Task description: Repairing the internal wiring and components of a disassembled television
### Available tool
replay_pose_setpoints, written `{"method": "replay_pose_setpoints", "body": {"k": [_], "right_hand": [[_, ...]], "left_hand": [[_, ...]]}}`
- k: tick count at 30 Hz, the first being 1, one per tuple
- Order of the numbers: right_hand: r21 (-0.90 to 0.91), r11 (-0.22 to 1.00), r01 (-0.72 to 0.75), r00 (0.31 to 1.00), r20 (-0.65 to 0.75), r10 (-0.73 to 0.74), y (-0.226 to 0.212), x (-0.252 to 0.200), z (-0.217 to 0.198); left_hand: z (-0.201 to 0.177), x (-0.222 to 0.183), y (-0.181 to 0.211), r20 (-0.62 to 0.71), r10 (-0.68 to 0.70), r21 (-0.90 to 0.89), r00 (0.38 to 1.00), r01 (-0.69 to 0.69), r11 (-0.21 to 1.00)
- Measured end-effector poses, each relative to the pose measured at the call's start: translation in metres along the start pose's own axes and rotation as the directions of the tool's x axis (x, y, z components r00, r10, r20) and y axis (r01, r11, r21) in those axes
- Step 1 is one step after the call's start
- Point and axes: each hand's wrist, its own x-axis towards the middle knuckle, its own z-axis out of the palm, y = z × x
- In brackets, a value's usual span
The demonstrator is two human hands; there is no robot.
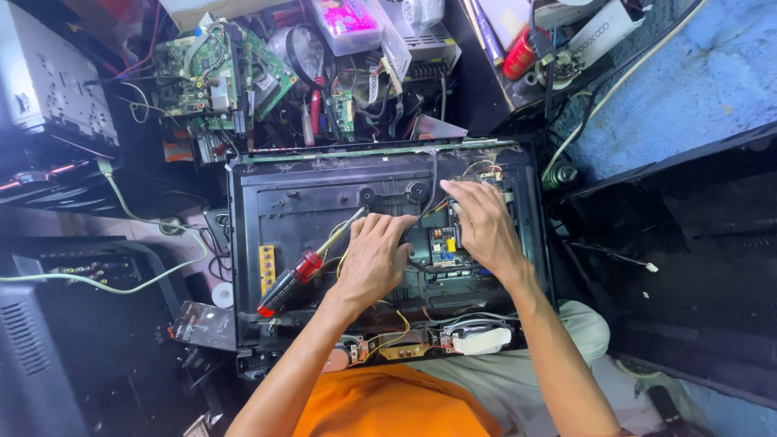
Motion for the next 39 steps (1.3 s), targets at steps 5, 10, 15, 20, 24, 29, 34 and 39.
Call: {"method": "replay_pose_setpoints", "body": {"k": [5,10,15,20,24,29,34,39], "right_hand": [[0.022,0.999,-0.035,0.999,-0.041,0.036,0.001,-0.018,-0.006],[-0.006,0.998,-0.059,0.997,-0.048,0.059,0.008,-0.03,-0.002],[-0.061,0.996,-0.07,0.995,-0.079,0.065,0.005,-0.032,0.003],[-0.089,0.994,-0.058,0.996,-0.078,0.051,0.004,-0.033,0.001],[-0.075,0.996,-0.049,0.994,-0.097,0.041,0.009,-0.031,0.003],[-0.07,0.997,-0.038,0.991,-0.128,0.029,0.011,-0.012,-0.002],[-0.04,0.999,0.005,0.995,-0.095,-0.009,0.016,0.015,-0.001],[-0.002,1.0,0.02,1.0,0.016,-0.02,0.025,0.034,0.002]], "left_hand": [[0.009,0.001,-0.001,-0.121,-0.005,-0.086,0.993,-0.006,0.996],[0.017,0.005,0.005,-0.23,0.009,-0.045,0.973,-0.02,0.999],[0.013,0.011,0.013,-0.315,0.1,0.024,0.944,-0.098,0.995],[0.016,0.011,0.019,-0.331,0.133,0.044,0.934,-0.125,0.991],[0.032,0.006,0.01,-0.362,0.109,-0.001,0.926,-0.117,0.993],[0.025,0.006,0.015,-0.414,0.101,-0.033,0.905,-0.126,0.992],[0.027,0.004,0.013,-0.429,0.119,-0.032,0.895,-0.147,0.989],[0.026,0.002,0.012,-0.408,0.141,-0.084,0.902,-0.191,0.978]]}}
